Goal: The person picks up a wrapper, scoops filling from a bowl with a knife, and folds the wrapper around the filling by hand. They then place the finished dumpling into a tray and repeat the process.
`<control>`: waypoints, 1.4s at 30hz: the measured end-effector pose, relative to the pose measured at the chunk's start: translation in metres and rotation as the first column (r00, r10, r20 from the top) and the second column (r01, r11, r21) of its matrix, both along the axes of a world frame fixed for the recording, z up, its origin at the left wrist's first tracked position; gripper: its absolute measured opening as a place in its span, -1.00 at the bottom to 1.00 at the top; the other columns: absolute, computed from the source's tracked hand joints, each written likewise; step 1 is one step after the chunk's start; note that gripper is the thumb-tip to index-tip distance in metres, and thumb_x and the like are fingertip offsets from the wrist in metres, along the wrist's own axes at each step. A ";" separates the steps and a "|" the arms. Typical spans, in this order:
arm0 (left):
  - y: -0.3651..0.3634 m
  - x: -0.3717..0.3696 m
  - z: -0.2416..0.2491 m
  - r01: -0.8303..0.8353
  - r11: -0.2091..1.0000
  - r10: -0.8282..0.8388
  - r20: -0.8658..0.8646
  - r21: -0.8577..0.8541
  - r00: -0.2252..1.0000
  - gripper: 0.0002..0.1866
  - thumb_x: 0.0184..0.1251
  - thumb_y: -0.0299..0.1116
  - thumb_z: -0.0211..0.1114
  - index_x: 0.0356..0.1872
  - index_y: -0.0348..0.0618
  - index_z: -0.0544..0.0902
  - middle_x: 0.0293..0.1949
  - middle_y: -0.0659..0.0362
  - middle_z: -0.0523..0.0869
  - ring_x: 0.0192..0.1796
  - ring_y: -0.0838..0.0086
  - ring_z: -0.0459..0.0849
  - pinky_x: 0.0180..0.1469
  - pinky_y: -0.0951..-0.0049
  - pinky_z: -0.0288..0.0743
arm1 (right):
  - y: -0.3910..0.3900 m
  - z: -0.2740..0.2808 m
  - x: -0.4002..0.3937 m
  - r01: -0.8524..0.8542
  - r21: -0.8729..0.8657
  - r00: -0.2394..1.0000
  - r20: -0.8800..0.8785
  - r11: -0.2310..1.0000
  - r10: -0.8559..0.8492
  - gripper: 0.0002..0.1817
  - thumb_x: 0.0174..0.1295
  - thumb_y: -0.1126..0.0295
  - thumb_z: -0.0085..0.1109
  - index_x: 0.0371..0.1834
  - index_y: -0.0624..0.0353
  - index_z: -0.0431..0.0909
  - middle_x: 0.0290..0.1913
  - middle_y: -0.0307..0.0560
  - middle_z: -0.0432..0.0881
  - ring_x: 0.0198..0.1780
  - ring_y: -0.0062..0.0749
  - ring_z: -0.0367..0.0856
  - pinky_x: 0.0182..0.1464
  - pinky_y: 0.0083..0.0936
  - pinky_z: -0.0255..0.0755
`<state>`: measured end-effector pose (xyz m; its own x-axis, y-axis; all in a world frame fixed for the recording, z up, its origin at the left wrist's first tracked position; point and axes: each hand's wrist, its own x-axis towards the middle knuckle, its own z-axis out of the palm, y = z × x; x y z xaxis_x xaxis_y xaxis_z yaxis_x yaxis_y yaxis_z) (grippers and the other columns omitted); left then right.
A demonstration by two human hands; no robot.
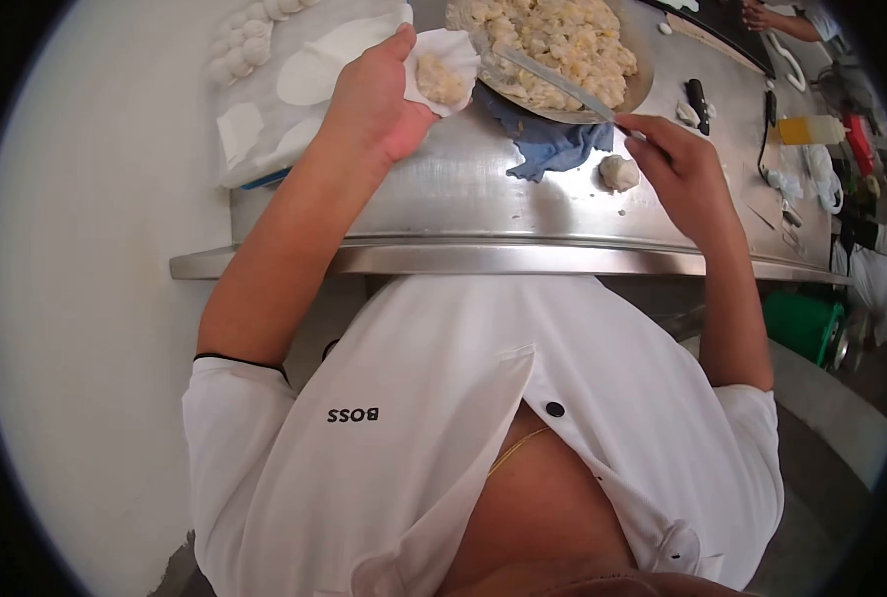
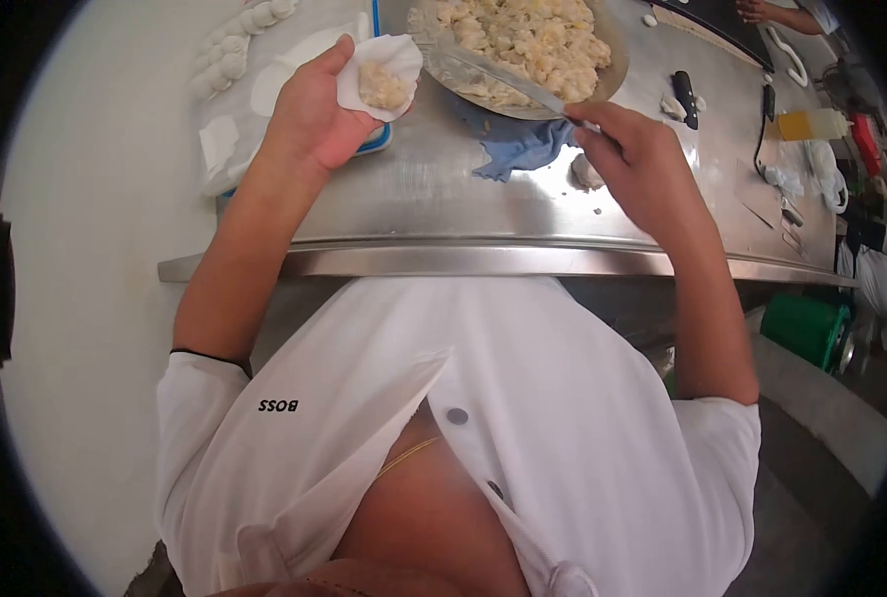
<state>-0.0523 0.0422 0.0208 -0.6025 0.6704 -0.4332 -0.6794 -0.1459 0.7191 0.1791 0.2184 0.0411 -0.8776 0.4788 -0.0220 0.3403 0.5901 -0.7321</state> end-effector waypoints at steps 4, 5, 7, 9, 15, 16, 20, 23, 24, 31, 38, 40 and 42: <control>-0.011 0.006 0.004 0.084 0.976 -0.104 0.092 0.200 0.990 -0.44 0.62 -0.11 -0.18 0.36 -0.43 0.19 0.33 -0.18 0.37 0.34 -0.07 0.40 0.38 -0.13 0.25 | 0.017 -0.040 -0.027 -0.129 0.309 0.959 0.281 0.942 0.039 -0.78 0.27 0.39 0.19 -0.09 0.25 0.62 -0.30 0.08 0.68 -0.28 -0.09 0.69 -0.18 -0.24 0.54; -0.015 0.011 0.009 0.099 0.964 -0.131 0.120 0.246 0.984 -0.42 0.62 -0.10 -0.18 0.37 -0.43 0.19 0.34 -0.19 0.36 0.36 -0.09 0.38 0.39 -0.13 0.23 | 0.013 -0.045 -0.038 -0.163 0.341 0.944 0.326 0.926 0.047 -0.79 0.23 0.36 0.22 -0.13 0.23 0.61 -0.29 0.08 0.67 -0.25 0.00 0.67 -0.17 -0.16 0.53; -0.021 0.018 0.016 0.104 0.949 -0.151 0.142 0.297 0.978 -0.42 0.62 -0.09 -0.17 0.37 -0.43 0.19 0.34 -0.20 0.35 0.37 -0.09 0.37 0.40 -0.11 0.23 | 0.000 -0.047 -0.053 -0.207 0.376 0.927 0.371 0.903 0.058 -0.78 0.20 0.34 0.25 -0.17 0.21 0.59 -0.29 0.08 0.65 -0.22 0.08 0.65 -0.16 -0.07 0.52; -0.027 0.021 0.017 0.099 0.934 -0.164 0.165 0.344 0.973 -0.41 0.62 -0.08 -0.17 0.37 -0.44 0.19 0.35 -0.20 0.35 0.38 -0.10 0.36 0.40 -0.10 0.22 | -0.017 -0.044 -0.062 -0.210 0.628 0.944 -0.070 0.750 0.323 -0.75 0.15 0.34 0.31 -0.15 0.17 0.57 -0.29 0.01 0.61 -0.24 0.02 0.63 -0.20 -0.11 0.53; -0.033 0.025 0.012 0.027 0.902 -0.123 0.197 0.431 0.973 -0.49 0.61 -0.12 -0.12 0.31 -0.37 0.26 0.28 -0.08 0.42 0.32 0.08 0.43 0.42 0.01 0.26 | -0.068 -0.024 -0.082 -0.199 0.415 0.871 -0.340 0.888 0.355 -0.66 0.09 0.36 0.39 -0.12 0.19 0.51 -0.32 -0.03 0.55 -0.29 -0.08 0.60 -0.30 -0.25 0.51; -0.034 0.024 0.011 0.024 0.905 -0.115 0.189 0.426 0.975 -0.51 0.61 -0.13 -0.11 0.30 -0.36 0.27 0.28 -0.06 0.43 0.31 0.10 0.44 0.39 0.01 0.28 | -0.071 -0.022 -0.083 -0.204 0.417 0.870 -0.338 0.886 0.359 -0.66 0.09 0.36 0.39 -0.12 0.19 0.51 -0.32 -0.03 0.55 -0.29 -0.08 0.60 -0.30 -0.25 0.51; -0.033 0.031 0.015 -0.012 0.938 -0.051 0.173 0.346 0.984 -0.51 0.60 -0.09 -0.11 0.28 -0.28 0.35 0.24 0.03 0.52 0.26 0.18 0.50 0.31 0.06 0.34 | -0.074 -0.022 -0.088 -0.181 0.368 0.848 -0.411 0.912 0.334 -0.77 0.17 0.40 0.34 -0.19 0.21 0.53 -0.33 -0.01 0.56 -0.29 -0.09 0.60 -0.31 -0.26 0.49; -0.035 0.029 0.003 0.025 0.921 -0.093 0.157 0.389 0.983 -0.55 0.58 -0.11 -0.03 0.25 -0.24 0.41 0.18 0.04 0.57 0.22 0.20 0.52 0.30 0.05 0.36 | -0.072 -0.024 -0.089 -0.189 0.329 0.833 -0.446 0.925 0.328 -0.83 0.23 0.40 0.29 -0.22 0.23 0.55 -0.32 0.02 0.57 -0.29 -0.09 0.60 -0.32 -0.29 0.48; -0.036 0.030 0.003 0.029 0.922 -0.097 0.156 0.387 0.983 -0.55 0.58 -0.11 -0.03 0.25 -0.24 0.41 0.18 0.04 0.57 0.22 0.20 0.52 0.30 0.05 0.36 | -0.072 -0.024 -0.089 -0.203 0.273 0.841 -0.444 0.940 0.310 -0.85 0.25 0.40 0.27 -0.23 0.24 0.56 -0.32 0.03 0.59 -0.30 -0.08 0.59 -0.32 -0.33 0.48; -0.044 0.035 -0.002 0.064 0.973 -0.054 -0.051 0.221 0.997 -0.61 0.45 -0.19 0.20 0.17 -0.19 0.50 0.08 0.12 0.63 0.09 0.33 0.59 0.04 0.26 0.45 | -0.063 -0.023 -0.089 -0.132 -0.283 0.975 -0.211 0.950 0.072 -0.78 0.32 0.33 0.28 -0.17 0.29 0.60 -0.34 -0.26 0.60 -0.40 -0.61 0.51 -0.33 -0.61 0.44; -0.044 0.038 -0.010 0.097 0.972 -0.092 -0.032 0.216 0.995 -0.63 0.44 -0.22 0.22 0.14 -0.19 0.53 0.02 0.15 0.66 0.00 0.36 0.64 -0.07 0.35 0.47 | -0.060 -0.024 -0.087 -0.153 -0.536 0.978 -0.204 0.830 0.049 -0.85 0.30 0.39 0.28 -0.20 0.25 0.62 -0.34 -0.30 0.60 -0.40 -0.67 0.49 -0.31 -0.66 0.45; -0.044 0.041 -0.009 0.098 0.985 -0.084 -0.102 0.142 0.991 -0.64 0.44 -0.23 0.21 0.13 -0.20 0.54 -0.01 0.14 0.67 -0.03 0.37 0.65 -0.11 0.38 0.47 | -0.060 -0.030 -0.088 -0.180 -0.505 0.968 -0.245 0.844 0.059 -0.87 0.31 0.40 0.28 -0.22 0.24 0.62 -0.32 -0.31 0.60 -0.38 -0.66 0.50 -0.30 -0.65 0.45; -0.043 0.046 -0.007 0.095 0.993 -0.081 -0.175 0.071 0.981 -0.65 0.45 -0.23 0.20 0.12 -0.20 0.54 -0.04 0.14 0.69 -0.05 0.39 0.67 -0.15 0.42 0.48 | -0.059 -0.038 -0.089 -0.300 -0.221 0.896 -0.398 0.928 0.195 -0.83 0.29 0.38 0.27 -0.30 0.29 0.62 -0.36 -0.26 0.57 -0.38 -0.64 0.54 -0.30 -0.59 0.43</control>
<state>-0.0062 -0.0013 0.0140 -0.6006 0.7517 -0.2725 -0.5596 -0.1517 0.8148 0.0903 0.1593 0.0035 -0.9374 0.2664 0.2243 -0.1112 0.3815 -0.9177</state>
